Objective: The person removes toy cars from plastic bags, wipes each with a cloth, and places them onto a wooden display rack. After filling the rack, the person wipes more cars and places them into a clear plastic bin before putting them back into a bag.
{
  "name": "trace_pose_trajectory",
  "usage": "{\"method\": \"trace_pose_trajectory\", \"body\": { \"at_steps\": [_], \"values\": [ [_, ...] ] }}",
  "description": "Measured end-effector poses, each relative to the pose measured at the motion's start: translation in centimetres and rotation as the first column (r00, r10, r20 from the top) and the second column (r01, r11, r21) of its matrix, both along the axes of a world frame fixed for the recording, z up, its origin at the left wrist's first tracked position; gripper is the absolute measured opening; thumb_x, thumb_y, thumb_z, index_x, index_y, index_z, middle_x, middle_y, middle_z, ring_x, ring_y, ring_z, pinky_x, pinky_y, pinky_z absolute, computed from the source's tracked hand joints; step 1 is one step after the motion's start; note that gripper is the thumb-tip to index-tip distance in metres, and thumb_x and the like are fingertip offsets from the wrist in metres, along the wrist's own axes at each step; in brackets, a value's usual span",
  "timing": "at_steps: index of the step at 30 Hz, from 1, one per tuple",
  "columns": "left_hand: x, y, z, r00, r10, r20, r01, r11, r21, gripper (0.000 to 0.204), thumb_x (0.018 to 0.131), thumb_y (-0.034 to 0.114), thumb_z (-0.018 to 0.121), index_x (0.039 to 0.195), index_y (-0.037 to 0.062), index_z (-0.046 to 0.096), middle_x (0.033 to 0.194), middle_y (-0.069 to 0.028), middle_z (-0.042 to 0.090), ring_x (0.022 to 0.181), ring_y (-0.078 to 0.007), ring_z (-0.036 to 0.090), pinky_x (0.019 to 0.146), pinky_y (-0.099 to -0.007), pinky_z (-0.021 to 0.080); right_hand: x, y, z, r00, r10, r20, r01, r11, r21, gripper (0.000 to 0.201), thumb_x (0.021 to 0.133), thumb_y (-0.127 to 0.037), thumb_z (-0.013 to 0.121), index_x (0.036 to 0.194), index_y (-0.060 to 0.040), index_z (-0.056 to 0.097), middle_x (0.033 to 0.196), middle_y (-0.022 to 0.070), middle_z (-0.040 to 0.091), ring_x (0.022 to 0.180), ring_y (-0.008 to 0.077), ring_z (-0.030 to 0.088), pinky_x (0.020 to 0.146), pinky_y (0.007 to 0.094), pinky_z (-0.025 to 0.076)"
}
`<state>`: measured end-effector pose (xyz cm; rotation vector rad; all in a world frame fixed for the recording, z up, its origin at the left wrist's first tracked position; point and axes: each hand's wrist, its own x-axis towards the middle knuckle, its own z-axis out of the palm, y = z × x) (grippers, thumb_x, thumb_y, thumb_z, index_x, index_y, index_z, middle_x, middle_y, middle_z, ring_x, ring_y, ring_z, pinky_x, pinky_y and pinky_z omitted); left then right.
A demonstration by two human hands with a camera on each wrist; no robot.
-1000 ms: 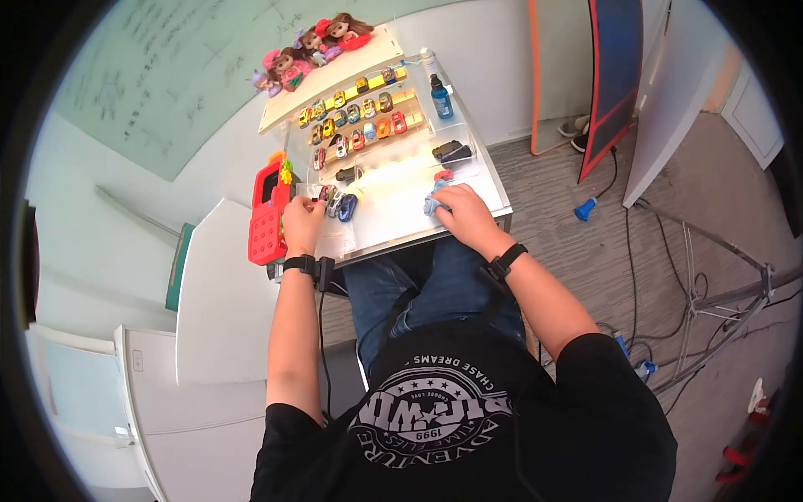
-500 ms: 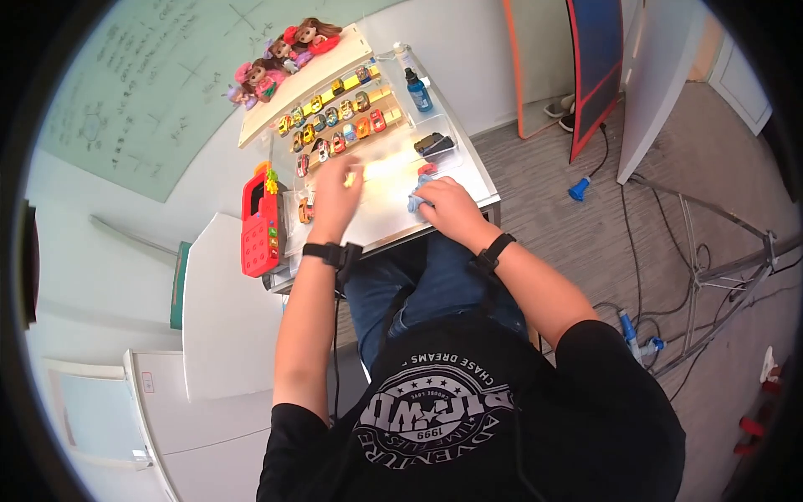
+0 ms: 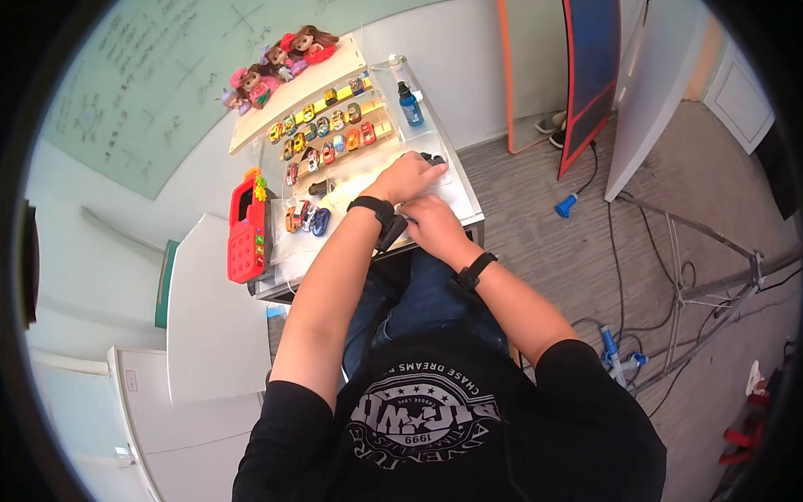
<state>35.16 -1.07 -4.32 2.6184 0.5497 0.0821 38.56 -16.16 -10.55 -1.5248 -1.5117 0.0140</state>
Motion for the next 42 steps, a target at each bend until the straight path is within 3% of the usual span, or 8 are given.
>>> {"method": "trace_pose_trajectory", "body": {
  "at_steps": [2, 9, 15, 19, 21, 23, 34, 42],
  "values": [
    [-0.8, -0.6, 0.7, 0.995, 0.001, 0.104, -0.006, 0.999, 0.051, 0.045, 0.096, 0.049, 0.067, 0.108, 0.008, 0.081, 0.132, -0.026, 0.06, 0.123, -0.0419, 0.059, 0.105, -0.0453, 0.05, 0.1, 0.1, 0.0, 1.0, -0.02, -0.002, 0.02, 0.998, 0.061, 0.023, 0.081, -0.006, 0.07, 0.103, -0.0039, 0.075, 0.106, 0.013, 0.074, 0.102, 0.035, 0.065, 0.094, 0.0451, 0.053],
    [-8.0, -3.4, 2.5, 0.766, -0.088, 0.637, -0.036, 0.983, 0.179, 0.024, 0.094, 0.01, 0.073, 0.118, 0.0084, 0.069, 0.125, -0.0207, 0.063, 0.116, -0.0344, 0.064, 0.09, -0.0369, 0.056, 0.2, -0.3, 0.1, 0.999, 0.006, -0.037, -0.008, 0.998, -0.064, 0.027, 0.083, -0.008, 0.07, 0.11, -0.0041, 0.073, 0.108, 0.0123, 0.072, 0.102, 0.0343, 0.063, 0.095, 0.0434, 0.051],
    [-16.6, -4.3, -1.4, 0.849, 0.301, 0.435, -0.204, 0.945, -0.255, 0.028, 0.098, 0.009, 0.067, 0.124, 0.0032, 0.059, 0.093, -0.017, 0.069, 0.091, -0.0334, 0.07, 0.08, -0.0384, 0.054, -0.3, -0.3, 0.6, 0.999, -0.025, -0.032, 0.026, 1.0, 0.005, 0.028, 0.085, -0.01, 0.069, 0.112, -0.0035, 0.072, 0.104, 0.0133, 0.073, 0.1, 0.0333, 0.065, 0.092, 0.0422, 0.053],
    [-17.9, -3.4, -4.4, 0.826, 0.391, 0.406, -0.295, 0.913, -0.28, 0.03, 0.097, 0.017, 0.071, 0.123, 0.0036, 0.061, 0.077, -0.0112, 0.061, 0.069, -0.0303, 0.064, 0.066, -0.0369, 0.05, -0.6, -0.4, 1.1, 0.994, -0.038, -0.102, 0.032, 0.998, -0.058, 0.027, 0.086, -0.012, 0.069, 0.112, -0.0052, 0.072, 0.105, 0.0139, 0.074, 0.1, 0.0356, 0.066, 0.09, 0.0436, 0.054],
    [-17.7, -3.8, -4.3, 0.823, 0.412, 0.39, -0.306, 0.901, -0.306, 0.029, 0.095, 0.021, 0.075, 0.119, 0.0058, 0.068, 0.079, -0.0101, 0.06, 0.074, -0.0291, 0.064, 0.069, -0.0373, 0.051, -0.9, -0.5, 1.6, 0.985, -0.017, -0.172, 0.007, 0.998, -0.057, 0.028, 0.087, -0.012, 0.068, 0.115, -0.0054, 0.071, 0.108, 0.0148, 0.073, 0.103, 0.0359, 0.066, 0.091, 0.0438, 0.054],
    [-17.5, -3.8, -4.8, 0.852, 0.199, 0.484, -0.264, 0.962, 0.068, 0.027, 0.092, 0.024, 0.077, 0.113, 0.0084, 0.074, 0.087, -0.0089, 0.063, 0.086, -0.0293, 0.065, 0.076, -0.0393, 0.052, -0.7, -0.1, 1.3, 0.99, 0.013, -0.139, -0.026, 0.995, -0.093, 0.028, 0.088, -0.011, 0.067, 0.115, -0.005, 0.071, 0.11, 0.0154, 0.073, 0.105, 0.0361, 0.066, 0.093, 0.044, 0.054],
    [-18.0, -2.4, -6.1, 0.835, 0.213, 0.508, -0.26, 0.965, 0.022, 0.029, 0.089, 0.016, 0.077, 0.114, 0.0028, 0.074, 0.088, -0.0118, 0.063, 0.085, -0.0289, 0.065, 0.077, -0.0383, 0.052, -2.7, 2.8, 2.2, 0.966, 0.236, 0.109, -0.215, 0.961, -0.172, 0.031, 0.09, -0.002, 0.063, 0.119, -0.0061, 0.074, 0.122, 0.0138, 0.074, 0.114, 0.0353, 0.069, 0.103, 0.0428, 0.054],
    [-17.8, -3.5, -4.8, 0.831, 0.265, 0.489, -0.279, 0.959, -0.045, 0.024, 0.09, 0.019, 0.077, 0.109, 0.004, 0.075, 0.086, -0.0111, 0.063, 0.083, -0.0295, 0.064, 0.077, -0.0394, 0.053, -0.6, 1.6, 1.9, 0.969, 0.247, -0.031, -0.248, 0.95, -0.192, 0.033, 0.089, -0.003, 0.065, 0.119, -0.0089, 0.077, 0.123, 0.015, 0.074, 0.115, 0.0345, 0.069, 0.101, 0.0413, 0.055]
  ]
}}
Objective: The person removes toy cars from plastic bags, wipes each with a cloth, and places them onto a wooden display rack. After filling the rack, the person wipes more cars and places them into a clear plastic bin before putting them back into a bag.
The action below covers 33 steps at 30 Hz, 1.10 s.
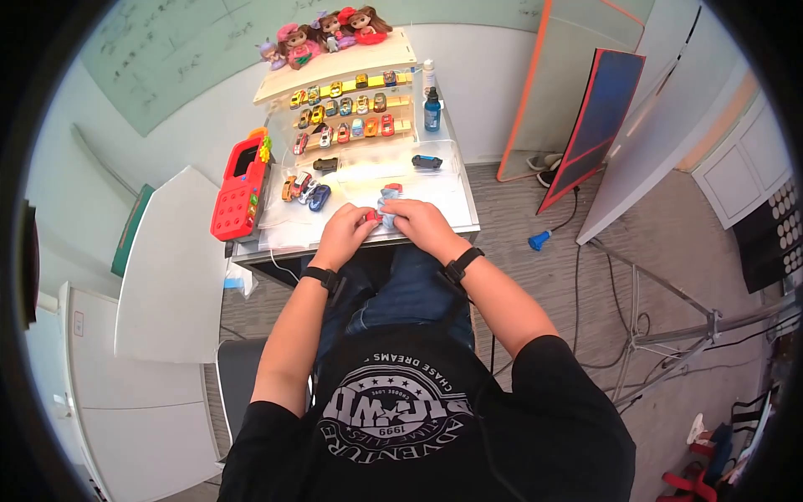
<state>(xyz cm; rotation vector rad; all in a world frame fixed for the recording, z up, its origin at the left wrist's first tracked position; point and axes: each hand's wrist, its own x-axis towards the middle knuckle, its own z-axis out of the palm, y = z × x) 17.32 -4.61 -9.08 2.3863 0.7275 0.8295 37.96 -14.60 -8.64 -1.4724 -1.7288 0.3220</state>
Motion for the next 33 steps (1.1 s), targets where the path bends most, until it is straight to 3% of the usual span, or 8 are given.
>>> {"method": "trace_pose_trajectory", "body": {
  "at_steps": [7, 9, 10, 13, 15, 17, 21, 33],
  "values": [
    [-0.2, 0.2, -0.2, 1.0, 0.008, -0.006, -0.008, 0.999, -0.037, 0.027, 0.091, 0.021, 0.077, 0.112, 0.0048, 0.076, 0.087, -0.0113, 0.063, 0.083, -0.0295, 0.065, 0.078, -0.0395, 0.053, 2.2, -2.2, -0.7, 0.975, -0.069, 0.211, 0.042, 0.991, 0.128, 0.026, 0.088, -0.004, 0.066, 0.111, -0.0002, 0.076, 0.114, 0.0162, 0.076, 0.114, 0.0337, 0.07, 0.101, 0.0418, 0.055],
    [-0.2, 0.2, -0.4, 1.0, 0.005, -0.001, -0.005, 1.0, -0.03, 0.027, 0.091, 0.021, 0.077, 0.113, 0.0049, 0.076, 0.087, -0.0113, 0.063, 0.084, -0.0296, 0.065, 0.078, -0.0398, 0.053, 1.6, -2.1, 0.3, 0.99, -0.092, 0.106, 0.083, 0.993, 0.082, 0.028, 0.088, -0.006, 0.065, 0.113, 0.0002, 0.076, 0.113, 0.018, 0.076, 0.112, 0.0342, 0.07, 0.099, 0.0413, 0.055],
    [-0.2, 0.3, -0.4, 1.0, 0.005, -0.001, -0.005, 1.0, -0.023, 0.028, 0.091, 0.021, 0.077, 0.113, 0.005, 0.076, 0.087, -0.0114, 0.064, 0.084, -0.0297, 0.065, 0.078, -0.04, 0.053, 1.6, -2.3, 1.0, 0.988, -0.135, -0.08, 0.123, 0.982, -0.141, 0.03, 0.09, -0.008, 0.064, 0.117, 0.0004, 0.075, 0.111, 0.0198, 0.076, 0.11, 0.0339, 0.071, 0.096, 0.0398, 0.056],
    [-0.3, 0.4, -0.6, 1.0, 0.003, 0.017, -0.003, 1.0, 0.004, 0.028, 0.09, 0.022, 0.078, 0.113, 0.006, 0.076, 0.087, -0.0116, 0.063, 0.084, -0.0301, 0.064, 0.078, -0.0405, 0.053, 0.4, -2.0, 3.1, 0.931, -0.218, -0.294, 0.126, 0.945, -0.301, 0.03, 0.093, -0.011, 0.064, 0.12, -0.0004, 0.074, 0.112, 0.0206, 0.076, 0.108, 0.033, 0.072, 0.094, 0.0383, 0.056],
    [-0.2, 0.2, -0.3, 1.0, 0.003, 0.017, -0.003, 1.0, -0.007, 0.027, 0.09, 0.021, 0.078, 0.113, 0.006, 0.076, 0.087, -0.0117, 0.063, 0.084, -0.0307, 0.064, 0.078, -0.0408, 0.053, -0.9, -1.0, 2.2, 0.941, -0.133, -0.311, 0.097, 0.987, -0.128, 0.033, 0.096, -0.011, 0.064, 0.126, -0.0015, 0.072, 0.117, 0.0184, 0.076, 0.101, 0.0263, 0.074, 0.094, 0.0365, 0.056],
    [-0.3, 0.5, -0.6, 1.0, 0.001, 0.01, -0.001, 1.0, -0.017, 0.027, 0.089, 0.02, 0.078, 0.112, 0.0061, 0.076, 0.087, -0.0118, 0.064, 0.085, -0.0312, 0.064, 0.078, -0.0411, 0.053, -2.4, -0.3, 2.1, 0.985, -0.01, -0.17, 0.023, 0.997, 0.079, 0.032, 0.096, -0.01, 0.064, 0.127, -0.002, 0.072, 0.122, 0.0186, 0.074, 0.107, 0.0285, 0.073, 0.097, 0.0365, 0.055],
    [-0.2, 1.2, -1.8, 1.0, -0.006, 0.016, 0.005, 0.998, 0.067, 0.025, 0.083, 0.01, 0.076, 0.107, 0.0024, 0.073, 0.084, -0.0112, 0.061, 0.082, -0.0285, 0.063, 0.076, -0.039, 0.052, -3.1, 1.3, 0.4, 0.992, 0.008, 0.124, -0.017, 0.997, 0.074, 0.033, 0.093, -0.006, 0.065, 0.124, -0.0034, 0.072, 0.125, 0.0175, 0.072, 0.117, 0.0351, 0.068, 0.103, 0.0412, 0.053],
    [-0.2, 0.8, -1.3, 0.998, -0.017, 0.059, 0.019, 0.999, -0.038, 0.017, 0.086, 0.013, 0.077, 0.102, 0.0054, 0.077, 0.084, -0.0104, 0.064, 0.077, -0.0257, 0.066, 0.074, -0.0362, 0.054, 0.6, -0.1, 0.1, 0.975, -0.048, 0.216, 0.01, 0.985, 0.173, 0.027, 0.085, -0.005, 0.069, 0.111, -0.0071, 0.075, 0.112, 0.0135, 0.073, 0.109, 0.0345, 0.067, 0.096, 0.0434, 0.055]
  ]
}}
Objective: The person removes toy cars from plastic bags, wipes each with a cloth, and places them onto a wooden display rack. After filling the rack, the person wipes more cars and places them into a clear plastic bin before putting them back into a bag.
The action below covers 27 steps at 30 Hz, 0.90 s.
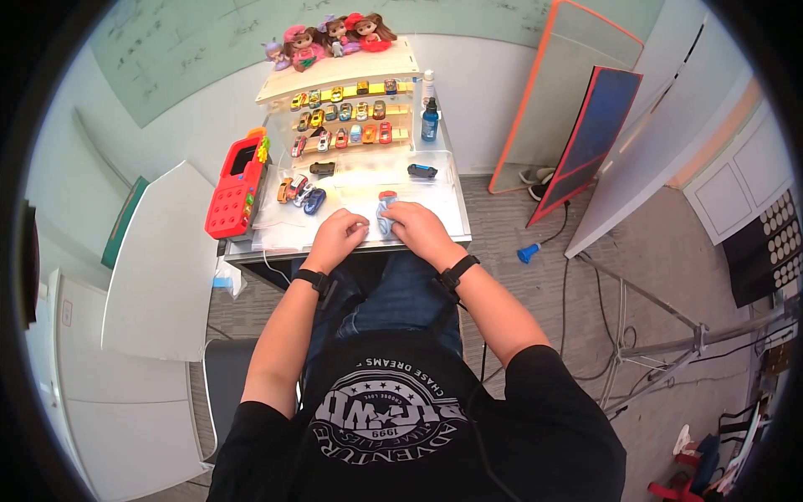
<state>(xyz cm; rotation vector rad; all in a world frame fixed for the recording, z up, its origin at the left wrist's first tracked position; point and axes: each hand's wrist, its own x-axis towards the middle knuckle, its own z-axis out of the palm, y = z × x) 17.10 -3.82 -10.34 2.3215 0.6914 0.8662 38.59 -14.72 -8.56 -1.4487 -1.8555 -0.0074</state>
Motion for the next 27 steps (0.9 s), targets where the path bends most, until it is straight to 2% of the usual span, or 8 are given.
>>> {"method": "trace_pose_trajectory", "body": {
  "at_steps": [6, 13, 16, 17, 18, 21, 24, 27],
  "values": [
    [0.0, -0.2, 0.2, 1.0, 0.004, 0.015, -0.004, 0.999, 0.048, 0.018, 0.084, 0.009, 0.076, 0.101, 0.0041, 0.075, 0.083, -0.0108, 0.063, 0.076, -0.0258, 0.066, 0.072, -0.0357, 0.054, -1.6, 0.7, -0.1, 0.999, -0.029, -0.03, 0.03, 0.999, 0.03, 0.019, 0.083, -0.009, 0.074, 0.102, -0.0066, 0.072, 0.098, 0.0123, 0.071, 0.098, 0.0352, 0.067, 0.086, 0.0445, 0.055],
    [0.2, 0.3, -0.9, 0.995, 0.075, 0.066, -0.081, 0.992, 0.094, 0.026, 0.083, 0.002, 0.072, 0.108, 0.0002, 0.072, 0.09, -0.0123, 0.064, 0.08, -0.0267, 0.066, 0.075, -0.0361, 0.055, -3.0, 1.9, -0.8, 0.997, -0.045, -0.063, 0.043, 0.998, -0.038, 0.021, 0.085, -0.01, 0.075, 0.104, -0.0052, 0.07, 0.102, 0.0135, 0.072, 0.103, 0.0359, 0.068, 0.09, 0.043, 0.055],
    [0.4, -0.1, -0.1, 0.993, 0.068, 0.099, -0.072, 0.997, 0.036, 0.028, 0.082, 0.011, 0.075, 0.109, 0.0017, 0.073, 0.094, -0.0146, 0.066, 0.088, -0.0327, 0.067, 0.08, -0.0394, 0.055, -2.9, 1.6, -0.9, 0.986, -0.043, -0.161, 0.05, 0.998, 0.042, 0.019, 0.087, -0.011, 0.075, 0.104, -0.0051, 0.07, 0.098, 0.0144, 0.071, 0.095, 0.0347, 0.069, 0.083, 0.0423, 0.055],
    [0.4, -0.2, 0.2, 0.993, 0.068, 0.1, -0.072, 0.997, 0.038, 0.028, 0.082, 0.011, 0.075, 0.109, 0.0017, 0.073, 0.094, -0.0146, 0.066, 0.088, -0.0327, 0.067, 0.08, -0.0394, 0.055, -3.0, 1.4, -0.7, 0.954, -0.06, -0.294, 0.049, 0.998, -0.047, 0.019, 0.09, -0.011, 0.074, 0.107, -0.0043, 0.071, 0.099, 0.0156, 0.072, 0.092, 0.0339, 0.07, 0.082, 0.0407, 0.055],
    [0.2, -0.3, 0.6, 0.997, 0.045, 0.064, -0.047, 0.999, 0.024, 0.03, 0.084, 0.013, 0.076, 0.111, 0.0015, 0.073, 0.095, -0.0141, 0.066, 0.088, -0.0317, 0.067, 0.08, -0.039, 0.055, -3.1, 1.4, -0.5, 0.903, -0.088, -0.421, 0.034, 0.99, -0.134, 0.019, 0.092, -0.012, 0.073, 0.109, -0.0036, 0.071, 0.1, 0.0167, 0.072, 0.09, 0.033, 0.071, 0.08, 0.0391, 0.056],
    [0.1, -0.3, 0.9, 1.0, 0.021, 0.023, -0.02, 0.999, -0.05, 0.033, 0.087, 0.019, 0.078, 0.114, 0.0013, 0.073, 0.097, -0.0129, 0.067, 0.087, -0.0289, 0.067, 0.079, -0.0377, 0.055, -3.0, 1.3, -0.6, 0.872, -0.059, -0.486, 0.0, 0.993, -0.121, 0.02, 0.095, -0.012, 0.071, 0.112, -0.0023, 0.071, 0.099, 0.0184, 0.073, 0.086, 0.0317, 0.072, 0.078, 0.0371, 0.056],
    [0.1, -0.1, 0.8, 1.0, 0.017, 0.02, -0.014, 0.991, -0.135, 0.034, 0.09, 0.021, 0.078, 0.116, 0.0008, 0.073, 0.096, -0.012, 0.068, 0.084, -0.0251, 0.067, 0.077, -0.0356, 0.055, -2.8, 1.2, -0.3, 0.873, -0.07, -0.482, -0.032, 0.979, -0.199, 0.02, 0.096, -0.013, 0.07, 0.113, -0.0023, 0.071, 0.098, 0.0182, 0.073, 0.086, 0.0312, 0.072, 0.078, 0.0374, 0.056],
    [-0.1, 0.2, 0.3, 0.998, 0.015, 0.056, -0.005, 0.983, -0.185, 0.032, 0.091, 0.02, 0.078, 0.115, -0.0008, 0.073, 0.094, -0.011, 0.067, 0.08, -0.021, 0.066, 0.075, -0.0328, 0.054, -2.8, 1.5, -0.6, 0.889, -0.036, -0.457, -0.051, 0.983, -0.176, 0.021, 0.096, -0.013, 0.069, 0.114, -0.0022, 0.071, 0.098, 0.0183, 0.073, 0.086, 0.0306, 0.072, 0.077, 0.038, 0.056]
  ]
}}
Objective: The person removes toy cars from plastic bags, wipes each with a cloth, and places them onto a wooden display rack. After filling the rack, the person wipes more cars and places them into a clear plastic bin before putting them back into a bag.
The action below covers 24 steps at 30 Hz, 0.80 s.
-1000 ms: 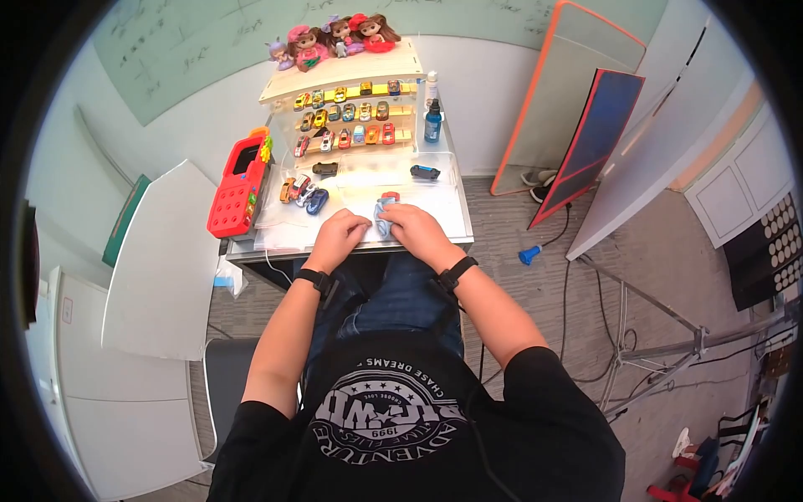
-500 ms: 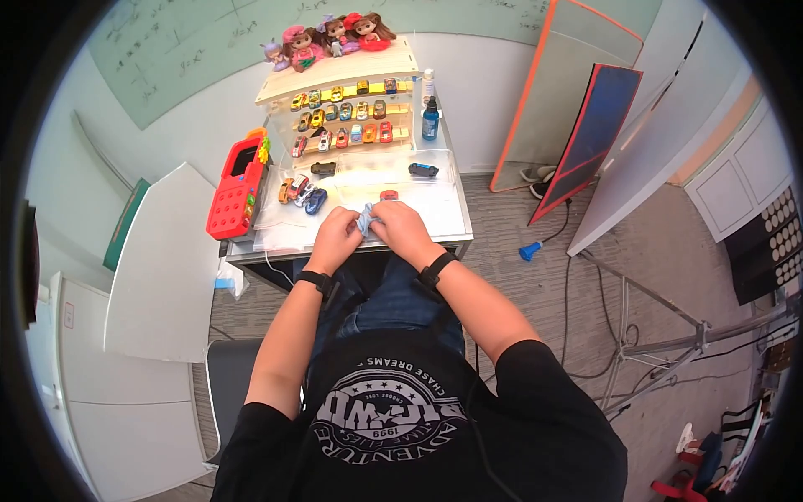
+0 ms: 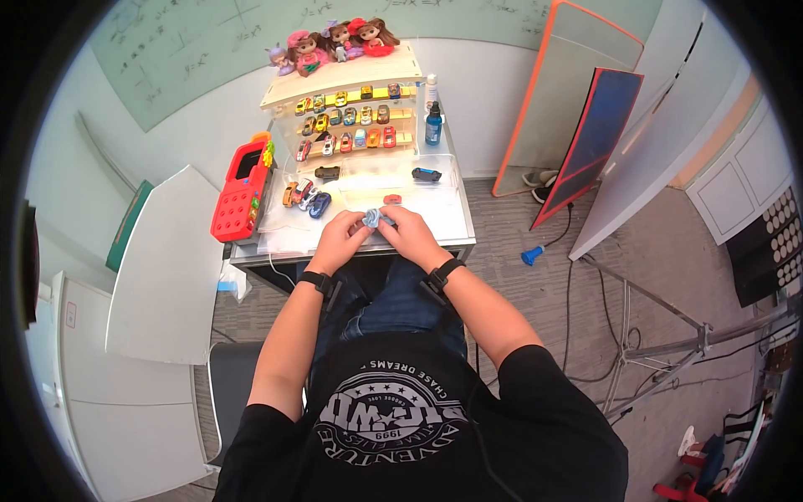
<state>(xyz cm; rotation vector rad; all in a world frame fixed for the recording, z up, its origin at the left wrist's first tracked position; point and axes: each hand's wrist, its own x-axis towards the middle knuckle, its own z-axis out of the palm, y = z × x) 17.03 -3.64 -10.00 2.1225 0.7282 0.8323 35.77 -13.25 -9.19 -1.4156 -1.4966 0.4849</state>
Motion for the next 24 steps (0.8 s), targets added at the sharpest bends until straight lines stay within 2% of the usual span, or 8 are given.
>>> {"method": "trace_pose_trajectory", "body": {
  "at_steps": [5, 7, 9, 13, 17, 21, 23, 24],
  "values": [
    [0.0, 1.3, -1.7, 0.973, 0.034, 0.227, 0.007, 0.984, -0.178, 0.029, 0.094, 0.015, 0.075, 0.117, -0.0034, 0.068, 0.089, -0.0062, 0.065, 0.076, -0.0135, 0.062, 0.07, -0.0281, 0.051, -0.1, -0.1, 0.0, 0.999, -0.012, 0.038, 0.009, 0.998, 0.065, 0.024, 0.095, -0.013, 0.069, 0.117, -0.0027, 0.071, 0.103, 0.0182, 0.073, 0.087, 0.0302, 0.072, 0.077, 0.0378, 0.057],
    [-0.5, 1.5, -1.0, 0.918, 0.129, 0.376, 0.097, 0.844, -0.528, 0.029, 0.098, 0.011, 0.069, 0.123, -0.0019, 0.061, 0.09, -0.0036, 0.065, 0.076, -0.0099, 0.06, 0.068, -0.0254, 0.049, 0.0, -0.1, 0.0, 0.999, -0.016, 0.033, 0.015, 0.999, 0.05, 0.025, 0.094, -0.013, 0.069, 0.117, -0.0028, 0.071, 0.105, 0.0182, 0.073, 0.088, 0.0302, 0.073, 0.077, 0.0375, 0.057],
    [-0.5, 1.7, -1.0, 0.913, 0.108, 0.393, 0.121, 0.85, -0.513, 0.026, 0.102, 0.009, 0.063, 0.126, 0.0012, 0.056, 0.089, -0.0038, 0.065, 0.074, -0.0089, 0.056, 0.066, -0.0243, 0.045, -0.1, 0.1, -0.4, 0.998, -0.01, 0.054, 0.007, 0.998, 0.064, 0.027, 0.094, -0.014, 0.069, 0.118, -0.0034, 0.072, 0.108, 0.0178, 0.073, 0.089, 0.0293, 0.073, 0.078, 0.0365, 0.058],
    [-0.8, 1.5, -0.6, 0.905, 0.091, 0.415, 0.169, 0.819, -0.548, 0.025, 0.1, 0.007, 0.063, 0.123, 0.0018, 0.057, 0.095, -0.0057, 0.069, 0.081, -0.0111, 0.064, 0.072, -0.0251, 0.051, 0.0, 0.2, -0.5, 0.998, -0.027, 0.051, 0.023, 0.997, 0.079, 0.027, 0.092, -0.014, 0.07, 0.117, -0.0037, 0.072, 0.104, 0.0178, 0.074, 0.085, 0.0282, 0.073, 0.077, 0.0359, 0.058],
    [-1.0, 1.7, -0.5, 0.876, 0.116, 0.468, 0.201, 0.794, -0.574, 0.028, 0.097, 0.005, 0.064, 0.123, 0.0019, 0.055, 0.1, -0.0078, 0.072, 0.088, -0.0141, 0.069, 0.078, -0.0269, 0.055, -0.2, -0.1, 0.5, 0.999, -0.025, -0.029, 0.024, 0.999, -0.036, 0.025, 0.091, -0.014, 0.07, 0.115, -0.0038, 0.07, 0.096, 0.0168, 0.075, 0.078, 0.0282, 0.073, 0.075, 0.0358, 0.058],
    [-0.7, 1.4, -0.6, 0.876, 0.109, 0.471, 0.213, 0.787, -0.579, 0.028, 0.093, 0.003, 0.065, 0.12, 0.0019, 0.058, 0.096, -0.0046, 0.07, 0.083, -0.0102, 0.066, 0.075, -0.0246, 0.053, -0.1, 0.1, 0.2, 0.999, -0.019, -0.026, 0.019, 1.0, -0.024, 0.024, 0.091, -0.014, 0.07, 0.113, -0.0047, 0.069, 0.094, 0.0166, 0.075, 0.078, 0.0292, 0.073, 0.075, 0.0371, 0.057],
    [-0.3, 1.0, -0.9, 0.983, -0.039, 0.18, 0.102, 0.931, -0.352, 0.027, 0.092, 0.001, 0.065, 0.118, 0.003, 0.06, 0.093, 0.0006, 0.067, 0.079, -0.0039, 0.059, 0.071, -0.0198, 0.048, -0.1, 0.0, 0.0, 0.999, -0.033, -0.016, 0.033, 0.999, -0.007, 0.024, 0.091, -0.013, 0.07, 0.113, -0.005, 0.069, 0.094, 0.0167, 0.075, 0.078, 0.03, 0.073, 0.075, 0.0375, 0.057],
    [-0.1, 0.6, -1.0, 0.984, -0.015, 0.177, 0.067, 0.955, -0.289, 0.025, 0.09, -0.001, 0.067, 0.114, 0.0018, 0.062, 0.091, 0.0026, 0.065, 0.075, -0.0011, 0.055, 0.069, -0.0172, 0.045, -0.1, 0.0, 0.0, 0.999, -0.046, -0.005, 0.046, 0.999, 0.011, 0.024, 0.09, -0.013, 0.07, 0.113, -0.0053, 0.069, 0.094, 0.0168, 0.075, 0.078, 0.0308, 0.073, 0.075, 0.038, 0.057]
  ]
}}
